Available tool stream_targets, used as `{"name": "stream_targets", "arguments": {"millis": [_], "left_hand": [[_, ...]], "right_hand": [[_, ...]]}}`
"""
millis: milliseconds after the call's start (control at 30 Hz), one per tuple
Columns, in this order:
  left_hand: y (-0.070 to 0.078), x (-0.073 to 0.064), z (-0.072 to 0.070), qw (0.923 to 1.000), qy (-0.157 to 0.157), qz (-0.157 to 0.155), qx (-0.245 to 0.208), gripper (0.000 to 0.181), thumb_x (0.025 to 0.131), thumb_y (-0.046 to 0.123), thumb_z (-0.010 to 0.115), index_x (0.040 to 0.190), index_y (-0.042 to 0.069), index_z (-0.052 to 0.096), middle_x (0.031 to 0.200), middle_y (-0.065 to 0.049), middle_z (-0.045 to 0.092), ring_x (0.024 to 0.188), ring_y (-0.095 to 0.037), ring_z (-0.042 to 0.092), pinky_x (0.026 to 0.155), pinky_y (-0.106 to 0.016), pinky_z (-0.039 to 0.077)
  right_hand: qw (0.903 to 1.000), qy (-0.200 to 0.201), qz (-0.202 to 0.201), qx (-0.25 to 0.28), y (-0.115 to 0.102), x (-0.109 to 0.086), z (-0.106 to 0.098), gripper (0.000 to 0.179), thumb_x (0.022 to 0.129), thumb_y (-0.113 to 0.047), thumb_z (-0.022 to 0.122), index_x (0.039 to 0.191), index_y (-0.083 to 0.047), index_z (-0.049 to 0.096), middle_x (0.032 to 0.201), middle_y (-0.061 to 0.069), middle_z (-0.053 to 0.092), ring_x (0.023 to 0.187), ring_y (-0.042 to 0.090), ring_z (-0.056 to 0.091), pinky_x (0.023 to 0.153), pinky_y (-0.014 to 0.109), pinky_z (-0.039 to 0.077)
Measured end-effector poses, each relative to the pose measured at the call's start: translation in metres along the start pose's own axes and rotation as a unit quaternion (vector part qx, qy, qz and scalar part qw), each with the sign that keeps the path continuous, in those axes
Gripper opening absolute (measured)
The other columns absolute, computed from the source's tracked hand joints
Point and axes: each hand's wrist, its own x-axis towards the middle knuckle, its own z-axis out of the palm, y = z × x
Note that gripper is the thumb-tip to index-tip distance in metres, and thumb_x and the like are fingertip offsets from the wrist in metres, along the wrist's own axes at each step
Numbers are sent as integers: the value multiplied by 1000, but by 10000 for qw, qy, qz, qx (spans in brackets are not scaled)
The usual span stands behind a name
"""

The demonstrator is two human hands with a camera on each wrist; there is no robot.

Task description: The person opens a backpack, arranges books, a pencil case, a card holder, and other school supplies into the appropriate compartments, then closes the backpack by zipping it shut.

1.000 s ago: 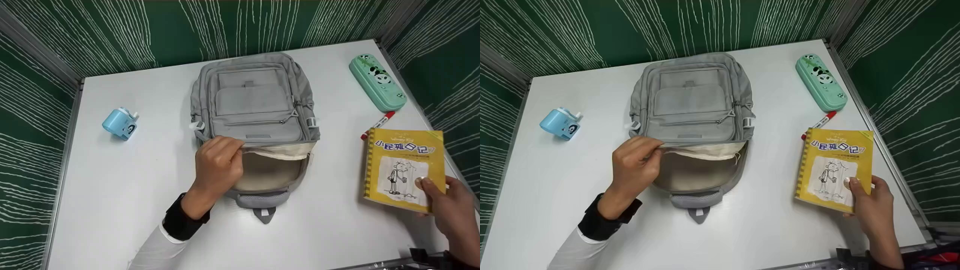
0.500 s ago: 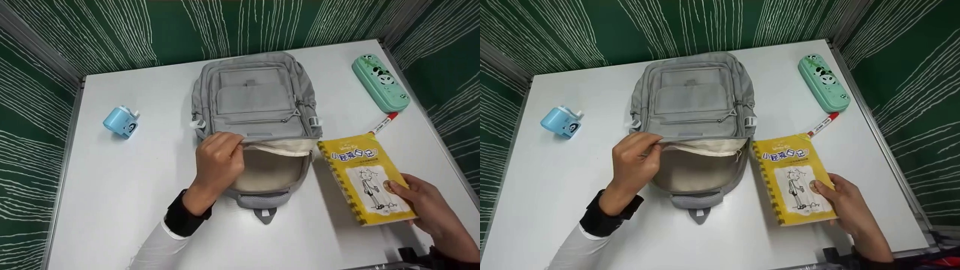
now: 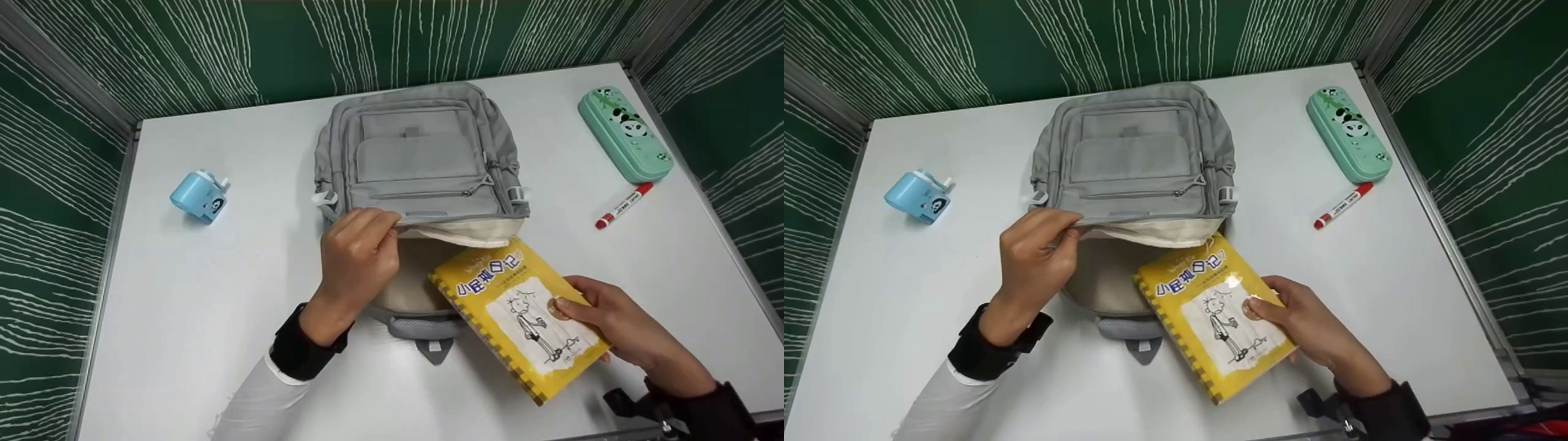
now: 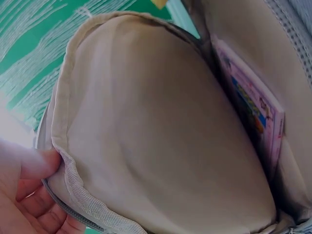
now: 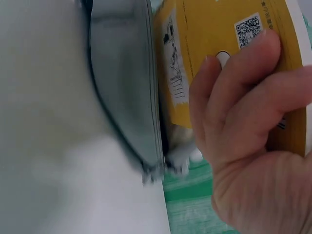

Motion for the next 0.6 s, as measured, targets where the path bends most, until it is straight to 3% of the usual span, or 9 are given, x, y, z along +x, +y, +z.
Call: {"name": "stream_targets", "arguments": {"millis": [233,367,600], "left_hand": [[2,-2,-2,10000,-26,30,-4,24,72,-18,65,84,-1,77,77,-10,73,69,-24,69,67,-35,59],[4,-4,-3,9999,-69,137,16,24,72,-17,65,84,0,78,77,-9,73,69,-24,69,67,-36,59],[7,-10,-5,9996,-91,255,4,25,75,-16,65,86,2,79,80,-7,74,71,-23,69,66,-36,56]], "right_hand": [[9985,-209,-467,199,-11,39,29,53,110,-24,54,143,12,33,103,18,73,73,21,74,41,22,44],[9972,82,-597,450,-14,63,41,48,110,-25,54,140,7,37,100,14,74,73,20,75,40,23,45],[9879,899,-700,1053,-23,98,62,21,112,-17,47,130,-6,51,93,10,69,65,15,67,39,22,44]]}}
